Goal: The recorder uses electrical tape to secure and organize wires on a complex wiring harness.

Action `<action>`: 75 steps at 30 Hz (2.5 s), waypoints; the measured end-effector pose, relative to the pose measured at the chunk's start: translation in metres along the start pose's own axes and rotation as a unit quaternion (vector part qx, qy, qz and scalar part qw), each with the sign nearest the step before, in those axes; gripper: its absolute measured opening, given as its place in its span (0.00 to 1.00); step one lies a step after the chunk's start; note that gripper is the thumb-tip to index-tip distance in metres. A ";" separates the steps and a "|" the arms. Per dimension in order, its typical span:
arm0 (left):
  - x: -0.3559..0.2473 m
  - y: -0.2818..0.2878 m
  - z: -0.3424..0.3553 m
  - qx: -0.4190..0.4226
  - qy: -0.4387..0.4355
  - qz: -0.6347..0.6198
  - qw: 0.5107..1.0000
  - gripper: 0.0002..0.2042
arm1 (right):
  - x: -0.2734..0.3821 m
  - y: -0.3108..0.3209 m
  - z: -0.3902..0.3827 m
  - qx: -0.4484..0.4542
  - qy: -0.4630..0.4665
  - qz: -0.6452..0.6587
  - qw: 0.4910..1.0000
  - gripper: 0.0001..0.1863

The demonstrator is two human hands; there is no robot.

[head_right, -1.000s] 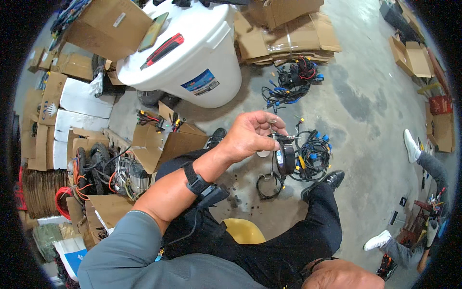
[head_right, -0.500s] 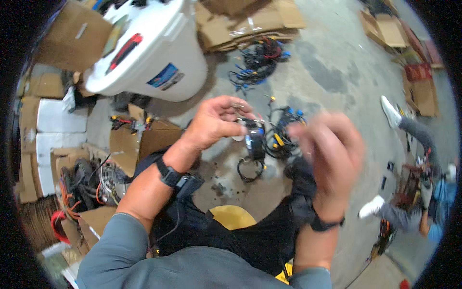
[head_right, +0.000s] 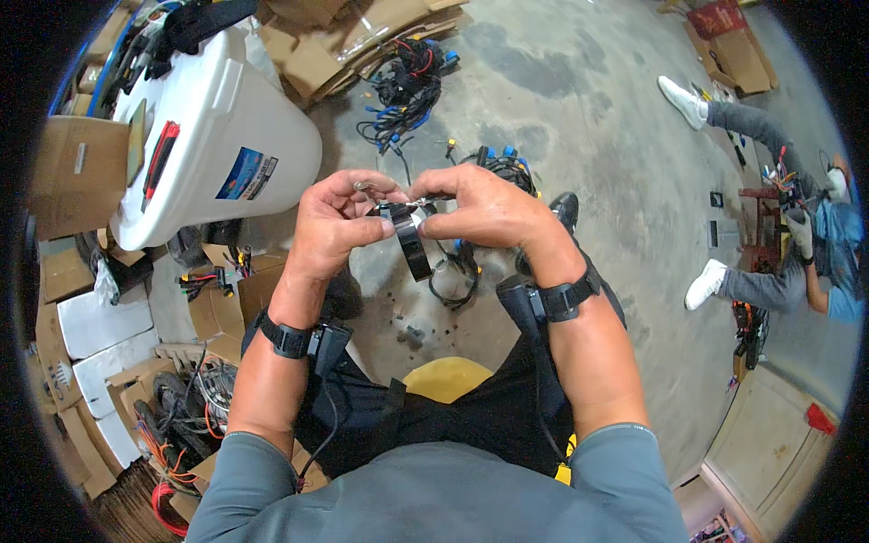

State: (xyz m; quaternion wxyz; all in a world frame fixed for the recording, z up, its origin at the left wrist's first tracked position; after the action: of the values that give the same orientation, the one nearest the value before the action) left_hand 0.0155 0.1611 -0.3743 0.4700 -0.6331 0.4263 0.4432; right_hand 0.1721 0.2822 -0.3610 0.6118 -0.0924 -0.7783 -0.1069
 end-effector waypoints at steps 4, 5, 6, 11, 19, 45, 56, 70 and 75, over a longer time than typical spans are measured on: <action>-0.001 0.001 0.000 0.005 -0.009 0.000 1.000 0.23 | -0.003 0.001 0.004 -0.009 0.019 -0.024 0.999 0.16; -0.001 0.002 -0.001 0.010 -0.023 -0.003 1.000 0.23 | -0.001 0.003 0.005 -0.012 -0.019 -0.018 1.000 0.15; -0.001 0.003 -0.002 0.010 -0.021 -0.002 1.000 0.23 | -0.001 0.003 0.005 -0.015 -0.057 -0.012 0.998 0.14; -0.008 0.001 -0.003 -0.002 -0.042 0.132 0.990 0.21 | -0.005 0.004 0.006 -0.030 -0.004 -0.027 0.999 0.13; -0.009 -0.003 -0.003 -0.057 -0.018 0.225 0.973 0.19 | -0.007 0.002 0.001 -0.024 -0.054 0.189 0.980 0.21; -0.008 -0.011 0.000 -0.057 -0.041 0.234 0.970 0.04 | -0.010 0.000 0.011 -0.139 0.023 0.195 0.971 0.13; -0.003 -0.005 0.004 -0.131 0.005 0.191 0.973 0.06 | -0.011 -0.005 0.013 -0.178 0.098 0.245 0.948 0.28; 0.000 -0.003 0.008 -0.159 0.016 0.160 0.974 0.07 | -0.002 0.001 0.010 -0.176 0.136 0.326 0.919 0.32; 0.003 -0.005 0.010 -0.147 0.015 0.162 0.976 0.08 | 0.004 0.004 0.006 -0.196 0.104 0.304 0.926 0.29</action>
State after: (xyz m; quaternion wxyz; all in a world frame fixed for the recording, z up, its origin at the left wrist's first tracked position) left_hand 0.0199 0.1711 -0.3778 0.2875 -0.6244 0.4607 0.5614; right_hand 0.1664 0.2881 -0.3584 0.6622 -0.4309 -0.6084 -0.0752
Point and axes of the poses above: each hand's wrist, its own z-axis towards the middle knuckle, its own y-axis out of the back of the hand, x = y × z, the point moved 3 cm from there along z, towards the middle knuckle, and after that the axes turned 9 degrees about z, right-handed, at the moved point
